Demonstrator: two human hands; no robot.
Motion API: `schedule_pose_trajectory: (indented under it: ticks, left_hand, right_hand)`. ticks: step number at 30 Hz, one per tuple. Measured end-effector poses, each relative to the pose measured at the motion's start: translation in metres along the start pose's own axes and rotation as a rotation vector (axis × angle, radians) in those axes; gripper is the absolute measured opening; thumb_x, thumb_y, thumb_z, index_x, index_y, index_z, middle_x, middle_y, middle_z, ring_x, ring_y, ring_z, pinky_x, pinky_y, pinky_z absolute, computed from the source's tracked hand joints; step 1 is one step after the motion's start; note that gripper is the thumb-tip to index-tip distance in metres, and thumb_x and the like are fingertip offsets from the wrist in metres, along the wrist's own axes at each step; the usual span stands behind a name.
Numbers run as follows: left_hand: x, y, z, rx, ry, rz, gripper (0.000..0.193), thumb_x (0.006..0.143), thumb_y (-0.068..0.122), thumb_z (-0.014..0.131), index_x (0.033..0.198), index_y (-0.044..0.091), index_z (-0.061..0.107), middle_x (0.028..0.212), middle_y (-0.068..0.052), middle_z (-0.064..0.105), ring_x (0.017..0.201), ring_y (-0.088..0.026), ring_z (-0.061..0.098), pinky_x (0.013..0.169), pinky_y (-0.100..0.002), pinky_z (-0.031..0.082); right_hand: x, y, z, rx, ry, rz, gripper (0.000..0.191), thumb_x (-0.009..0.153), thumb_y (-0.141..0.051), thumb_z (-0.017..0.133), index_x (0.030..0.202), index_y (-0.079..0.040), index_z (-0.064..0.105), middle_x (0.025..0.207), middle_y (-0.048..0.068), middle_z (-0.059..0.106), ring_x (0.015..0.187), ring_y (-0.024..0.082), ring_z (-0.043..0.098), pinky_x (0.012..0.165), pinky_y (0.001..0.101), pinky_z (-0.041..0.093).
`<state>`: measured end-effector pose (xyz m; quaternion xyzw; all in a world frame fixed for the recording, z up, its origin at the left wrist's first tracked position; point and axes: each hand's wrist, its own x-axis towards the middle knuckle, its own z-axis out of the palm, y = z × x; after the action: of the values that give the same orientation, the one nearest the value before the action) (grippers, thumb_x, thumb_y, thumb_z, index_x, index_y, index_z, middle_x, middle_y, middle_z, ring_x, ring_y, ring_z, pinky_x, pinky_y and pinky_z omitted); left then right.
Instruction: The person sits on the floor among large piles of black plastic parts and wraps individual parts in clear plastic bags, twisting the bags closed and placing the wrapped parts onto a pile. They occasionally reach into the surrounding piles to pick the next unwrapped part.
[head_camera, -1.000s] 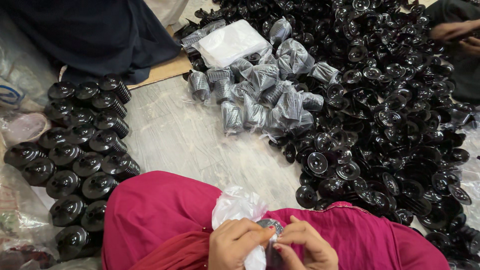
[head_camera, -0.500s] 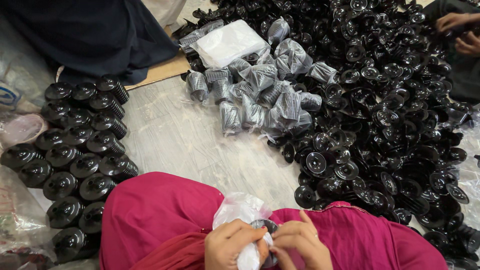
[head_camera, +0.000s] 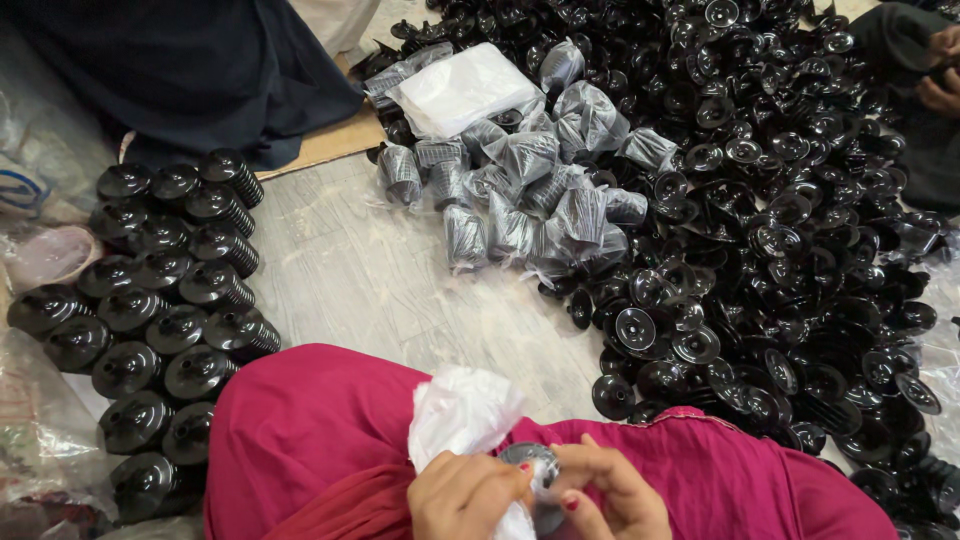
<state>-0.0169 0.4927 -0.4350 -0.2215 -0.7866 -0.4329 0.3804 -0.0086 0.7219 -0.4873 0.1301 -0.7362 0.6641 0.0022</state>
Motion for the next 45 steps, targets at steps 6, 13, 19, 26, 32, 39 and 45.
schedule_pose_trajectory:
  ticks: [6, 13, 19, 26, 32, 39, 45]
  left_hand:
    - [0.008, 0.005, -0.003, 0.058, -0.068, 0.184, 0.010, 0.079, 0.016, 0.080, 0.087, 0.013, 0.075, 0.083, 0.003, 0.071, 0.063, -0.012, 0.065, 0.055, -0.029, 0.045]
    - [0.020, 0.017, -0.007, 0.135, -0.166, 0.086, 0.021, 0.078, 0.017, 0.076, 0.099, 0.015, 0.079, 0.093, 0.002, 0.072, 0.069, -0.013, 0.064, 0.060, -0.030, 0.046]
    - [0.018, 0.013, -0.009, 0.154, -0.202, 0.175, 0.020, 0.079, 0.016, 0.076, 0.098, 0.013, 0.077, 0.099, 0.000, 0.071, 0.072, -0.014, 0.065, 0.061, -0.031, 0.046]
    - [0.009, 0.019, 0.004, -0.214, -0.166, -0.209, 0.018, 0.073, 0.016, 0.080, 0.089, 0.011, 0.073, 0.087, -0.003, 0.076, 0.078, -0.022, 0.076, 0.064, -0.034, 0.054]
    - [0.016, 0.023, 0.001, -0.246, -0.429, -0.487, 0.025, 0.074, 0.010, 0.079, 0.099, 0.011, 0.078, 0.083, -0.006, 0.074, 0.081, -0.027, 0.075, 0.070, -0.038, 0.057]
    - [0.018, 0.021, 0.002, -0.246, -0.617, -0.592, 0.029, 0.072, 0.002, 0.076, 0.099, 0.012, 0.080, 0.095, -0.004, 0.074, 0.090, -0.023, 0.075, 0.076, -0.034, 0.057]
    - [0.005, 0.011, 0.014, -0.718, -0.474, -0.938, 0.012, 0.086, 0.007, 0.080, 0.096, 0.003, 0.079, 0.087, -0.003, 0.077, 0.083, -0.012, 0.073, 0.072, -0.029, 0.058]
  right_hand:
    - [0.008, -0.014, -0.005, 0.237, -0.042, 0.150, 0.012, 0.085, 0.008, 0.074, 0.095, 0.008, 0.079, 0.101, 0.018, 0.076, 0.109, 0.025, 0.068, 0.100, 0.0456, 0.047]
    - [0.017, -0.052, -0.008, -0.437, 0.071, -0.184, 0.010, 0.079, -0.004, 0.077, 0.086, -0.008, 0.072, 0.090, 0.005, 0.070, 0.104, 0.021, 0.068, 0.113, 0.0456, 0.037]
    - [0.017, -0.059, -0.007, -0.912, 0.124, -0.389, 0.018, 0.071, -0.016, 0.082, 0.083, -0.016, 0.068, 0.095, -0.002, 0.070, 0.098, 0.015, 0.069, 0.108, 0.0471, 0.040]
    - [0.003, -0.051, 0.005, -0.476, 0.042, -0.304, 0.040, 0.069, -0.014, 0.088, 0.104, -0.007, 0.067, 0.100, 0.002, 0.074, 0.101, 0.017, 0.071, 0.097, 0.0381, 0.049]
    - [-0.001, -0.031, -0.011, -0.479, -0.020, -0.238, 0.026, 0.077, -0.002, 0.080, 0.102, -0.008, 0.078, 0.094, 0.003, 0.080, 0.097, 0.018, 0.072, 0.095, 0.0332, 0.053]
    - [-0.009, 0.002, -0.009, 0.532, 0.149, 0.295, 0.009, 0.095, 0.004, 0.062, 0.102, 0.004, 0.068, 0.110, 0.016, 0.073, 0.108, 0.020, 0.068, 0.102, 0.0390, 0.050]
    - [-0.008, 0.000, -0.009, -0.082, 0.006, -0.089, 0.023, 0.083, 0.004, 0.077, 0.106, 0.003, 0.075, 0.111, 0.015, 0.074, 0.115, 0.021, 0.065, 0.100, 0.0345, 0.048]
